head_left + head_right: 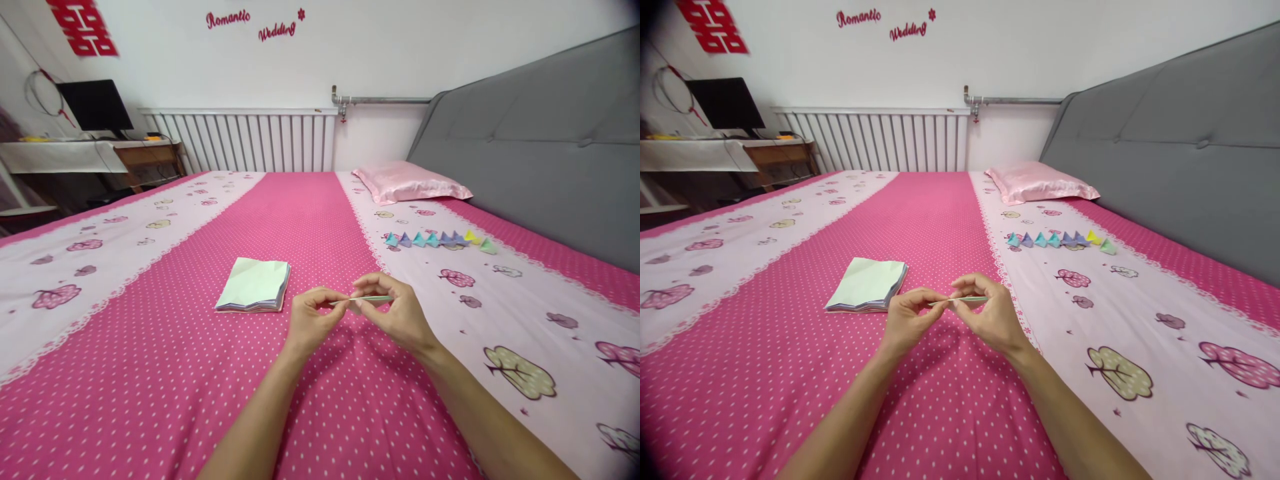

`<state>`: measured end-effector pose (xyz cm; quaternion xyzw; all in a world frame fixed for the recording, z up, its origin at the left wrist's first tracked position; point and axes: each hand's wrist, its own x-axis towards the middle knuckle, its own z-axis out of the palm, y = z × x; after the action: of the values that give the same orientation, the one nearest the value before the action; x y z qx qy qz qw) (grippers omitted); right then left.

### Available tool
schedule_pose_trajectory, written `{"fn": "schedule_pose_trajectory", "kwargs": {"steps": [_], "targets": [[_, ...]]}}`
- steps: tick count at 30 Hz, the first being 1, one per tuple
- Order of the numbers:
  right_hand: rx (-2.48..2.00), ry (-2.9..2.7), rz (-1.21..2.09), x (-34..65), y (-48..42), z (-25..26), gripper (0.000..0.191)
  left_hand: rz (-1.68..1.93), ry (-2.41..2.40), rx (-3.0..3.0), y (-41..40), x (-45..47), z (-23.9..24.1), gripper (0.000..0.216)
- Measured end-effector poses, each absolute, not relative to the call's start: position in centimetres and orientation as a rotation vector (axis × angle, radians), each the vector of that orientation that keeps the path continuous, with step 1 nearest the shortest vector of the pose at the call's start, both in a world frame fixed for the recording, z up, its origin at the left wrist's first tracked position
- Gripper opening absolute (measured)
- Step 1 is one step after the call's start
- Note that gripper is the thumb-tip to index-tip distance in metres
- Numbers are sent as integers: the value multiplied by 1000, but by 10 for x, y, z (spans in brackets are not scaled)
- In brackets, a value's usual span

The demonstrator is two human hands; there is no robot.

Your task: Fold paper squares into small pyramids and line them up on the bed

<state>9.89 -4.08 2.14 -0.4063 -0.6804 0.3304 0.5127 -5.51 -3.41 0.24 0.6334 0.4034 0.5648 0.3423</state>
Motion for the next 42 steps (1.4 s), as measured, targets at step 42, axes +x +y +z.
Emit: {"fn": "schedule_pose_trajectory", "kwargs": {"steps": [42], "targets": [[-1014, -1601, 856, 99, -44, 23, 14, 1403, 1153, 1473, -34, -58, 6, 5]]}}
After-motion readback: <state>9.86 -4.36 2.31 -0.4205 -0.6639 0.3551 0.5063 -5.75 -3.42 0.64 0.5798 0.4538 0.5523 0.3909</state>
